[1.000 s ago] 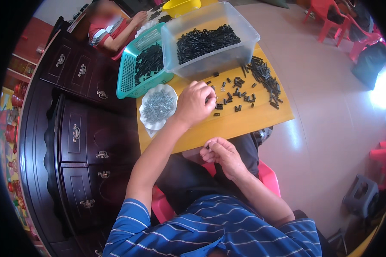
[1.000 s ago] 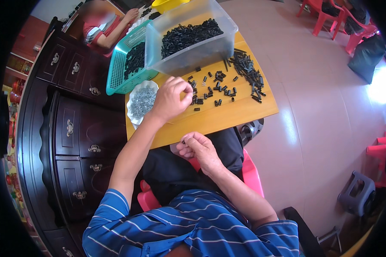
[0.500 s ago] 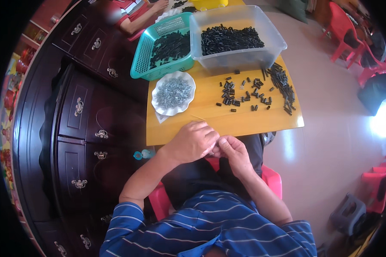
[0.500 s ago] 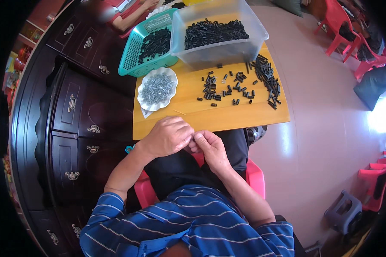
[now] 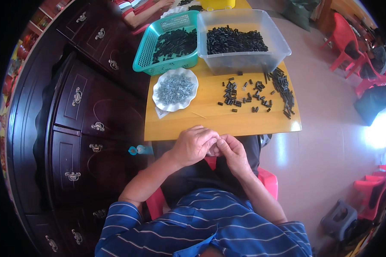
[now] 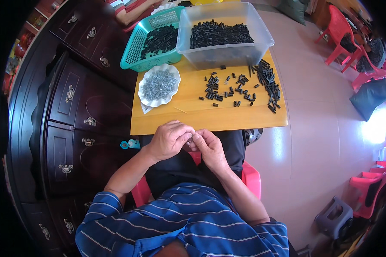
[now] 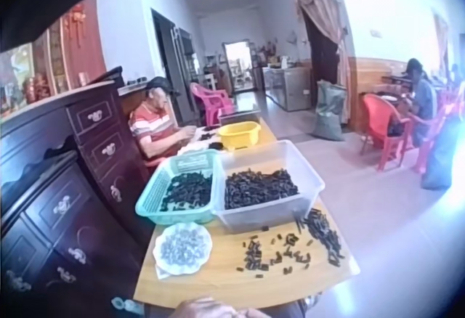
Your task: Manually inserting small metal pins into plastic housings at a workbench.
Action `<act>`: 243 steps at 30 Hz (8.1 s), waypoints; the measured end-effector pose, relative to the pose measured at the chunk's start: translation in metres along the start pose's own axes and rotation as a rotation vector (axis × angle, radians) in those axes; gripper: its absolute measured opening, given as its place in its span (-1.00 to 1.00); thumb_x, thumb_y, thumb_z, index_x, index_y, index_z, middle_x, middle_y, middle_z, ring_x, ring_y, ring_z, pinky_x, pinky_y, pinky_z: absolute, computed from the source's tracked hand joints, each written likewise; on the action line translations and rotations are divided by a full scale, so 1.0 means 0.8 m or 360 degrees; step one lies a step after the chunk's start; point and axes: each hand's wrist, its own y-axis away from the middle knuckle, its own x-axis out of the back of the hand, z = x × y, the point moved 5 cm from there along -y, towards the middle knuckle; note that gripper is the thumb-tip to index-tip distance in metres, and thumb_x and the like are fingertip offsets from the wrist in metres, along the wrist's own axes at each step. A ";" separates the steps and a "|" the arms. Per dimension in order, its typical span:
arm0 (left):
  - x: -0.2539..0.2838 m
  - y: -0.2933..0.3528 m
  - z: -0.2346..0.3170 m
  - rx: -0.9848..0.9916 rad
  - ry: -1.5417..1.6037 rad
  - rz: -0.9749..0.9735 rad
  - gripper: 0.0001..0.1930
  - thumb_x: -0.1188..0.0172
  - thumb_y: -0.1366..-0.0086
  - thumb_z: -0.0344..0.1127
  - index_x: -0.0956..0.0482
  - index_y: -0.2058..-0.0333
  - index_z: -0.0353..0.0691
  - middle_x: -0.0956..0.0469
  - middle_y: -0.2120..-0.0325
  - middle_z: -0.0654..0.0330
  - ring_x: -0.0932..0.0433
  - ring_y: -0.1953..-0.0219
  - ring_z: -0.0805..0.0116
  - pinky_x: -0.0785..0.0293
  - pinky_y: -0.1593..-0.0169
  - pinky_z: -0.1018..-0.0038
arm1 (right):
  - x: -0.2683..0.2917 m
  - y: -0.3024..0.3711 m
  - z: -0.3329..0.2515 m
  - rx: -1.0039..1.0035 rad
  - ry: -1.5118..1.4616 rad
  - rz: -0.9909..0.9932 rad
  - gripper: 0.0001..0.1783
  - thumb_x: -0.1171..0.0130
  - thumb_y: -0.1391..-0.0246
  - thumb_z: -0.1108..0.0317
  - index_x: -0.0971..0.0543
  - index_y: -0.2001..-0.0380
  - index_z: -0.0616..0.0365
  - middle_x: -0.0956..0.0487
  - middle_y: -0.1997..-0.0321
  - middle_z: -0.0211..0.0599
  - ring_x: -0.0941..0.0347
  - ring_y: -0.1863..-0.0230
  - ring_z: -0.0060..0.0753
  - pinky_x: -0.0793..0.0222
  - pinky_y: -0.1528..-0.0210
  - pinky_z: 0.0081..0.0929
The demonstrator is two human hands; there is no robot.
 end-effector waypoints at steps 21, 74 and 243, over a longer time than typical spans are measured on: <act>-0.009 0.016 -0.018 0.0397 0.0727 0.0152 -0.92 -0.29 -0.28 -0.55 -0.64 0.24 -0.37 -0.65 0.48 0.22 -0.62 0.42 0.55 -0.54 0.33 0.57 | 0.000 0.001 -0.011 -0.0026 -0.0030 0.0007 -0.74 -0.07 -0.42 0.22 -0.56 0.19 0.22 -0.56 0.34 -0.49 -0.43 0.32 -0.70 -0.39 0.17 -0.69; -0.023 -0.057 -0.070 0.0264 0.0104 0.0154 -0.91 -0.18 -0.31 -0.43 -0.61 0.28 -0.30 -0.65 0.37 -0.01 -0.65 0.32 0.01 -0.54 0.24 0.25 | 0.015 -0.005 -0.001 -0.0197 -0.0827 0.0050 -0.83 -0.09 -0.39 0.33 -0.56 0.06 0.14 -0.62 0.26 -0.39 -0.54 0.36 -0.63 -0.56 0.15 -0.56; 0.126 -0.148 -0.138 0.0259 -0.0648 0.0386 -0.77 -0.26 -0.23 -0.34 -0.66 0.13 -0.20 -0.66 0.28 0.01 -0.66 0.25 0.00 -0.56 0.17 0.20 | 0.023 -0.005 0.003 -0.0351 -0.0899 0.0141 -0.70 0.02 -0.42 0.20 -0.55 0.13 0.22 -0.66 0.14 -0.20 -0.56 0.22 -0.43 -0.51 0.02 -0.45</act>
